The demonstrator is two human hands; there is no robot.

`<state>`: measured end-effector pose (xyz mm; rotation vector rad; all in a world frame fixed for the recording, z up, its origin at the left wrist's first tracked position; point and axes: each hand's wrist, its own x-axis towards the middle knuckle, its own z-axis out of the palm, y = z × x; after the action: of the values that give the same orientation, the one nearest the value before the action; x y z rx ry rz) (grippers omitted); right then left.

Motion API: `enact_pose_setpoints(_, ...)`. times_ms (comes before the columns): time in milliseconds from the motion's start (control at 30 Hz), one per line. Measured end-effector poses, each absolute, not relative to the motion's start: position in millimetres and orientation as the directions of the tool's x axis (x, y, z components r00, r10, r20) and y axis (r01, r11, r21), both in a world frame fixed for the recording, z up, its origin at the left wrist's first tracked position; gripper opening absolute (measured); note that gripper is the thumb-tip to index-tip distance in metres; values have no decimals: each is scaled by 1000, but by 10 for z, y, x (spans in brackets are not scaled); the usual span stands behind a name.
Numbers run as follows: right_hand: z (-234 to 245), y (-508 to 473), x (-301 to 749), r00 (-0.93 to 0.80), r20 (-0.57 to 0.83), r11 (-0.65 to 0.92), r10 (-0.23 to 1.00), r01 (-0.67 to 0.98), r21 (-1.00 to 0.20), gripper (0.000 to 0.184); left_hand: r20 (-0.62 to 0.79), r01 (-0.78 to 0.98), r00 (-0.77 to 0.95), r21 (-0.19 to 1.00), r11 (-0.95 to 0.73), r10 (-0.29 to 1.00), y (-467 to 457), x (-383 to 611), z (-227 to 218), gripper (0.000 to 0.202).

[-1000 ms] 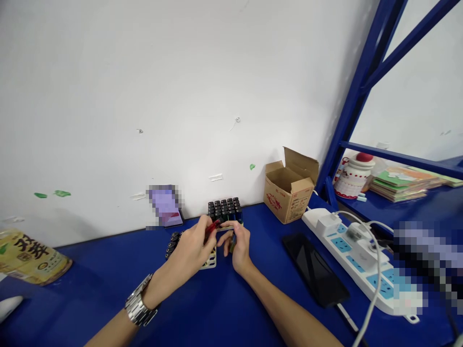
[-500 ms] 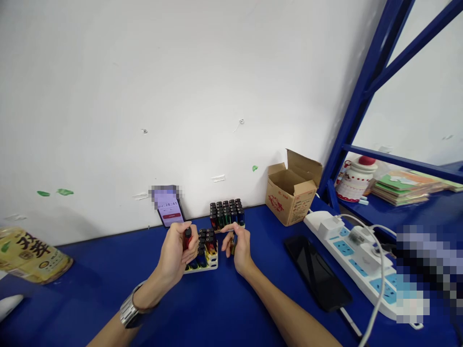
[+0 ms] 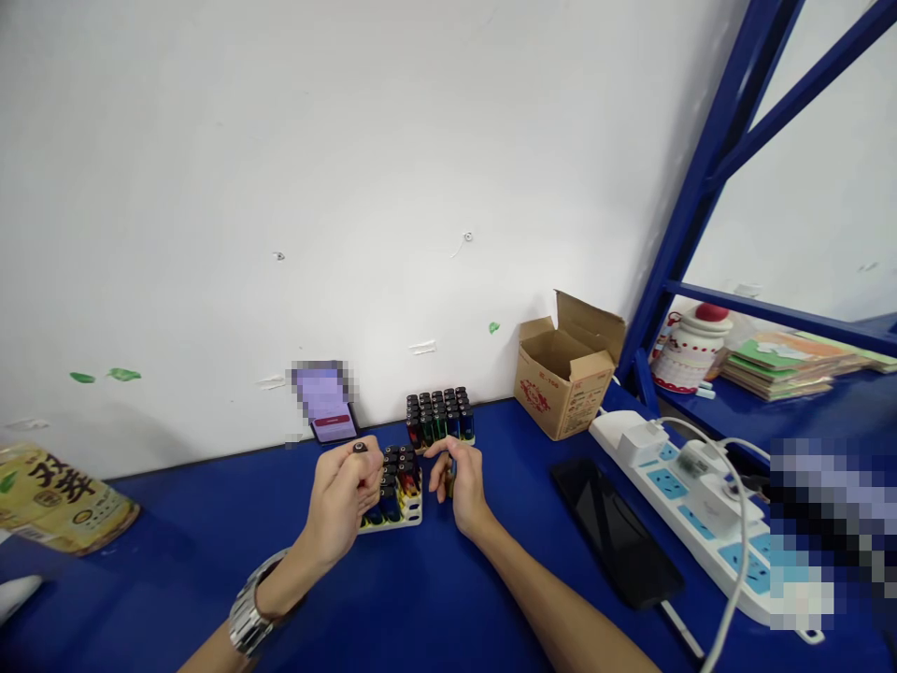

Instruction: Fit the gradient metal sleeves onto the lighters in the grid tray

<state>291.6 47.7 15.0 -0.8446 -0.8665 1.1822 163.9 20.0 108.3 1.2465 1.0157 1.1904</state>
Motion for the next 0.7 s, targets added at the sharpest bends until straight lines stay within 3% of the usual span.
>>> enact_pose_setpoints(200, 144, 486, 2923, 153, 135, 186, 979, -393, -900, 44, 121, -94, 149, 990, -108, 981, 181, 1603, 1060, 34)
enact_pose_setpoints(433, 137, 487, 2919, 151, 121, 172, 981, -396, -902, 43, 164, 75, 122, 982, -174, 979, 205, 1606, 1065, 36)
enact_pose_setpoints(567, 122, 491, 2918, 148, 122, 171, 981, -394, -903, 44, 174, 202, 241, 953, -225, 955, 179, 1608, 1127, 32)
enact_pose_setpoints(700, 121, 496, 2921, 167, 102, 165, 981, -418, -893, 42, 209, 321, 467, 865, -385, 859, 146, 1569, 1231, 29)
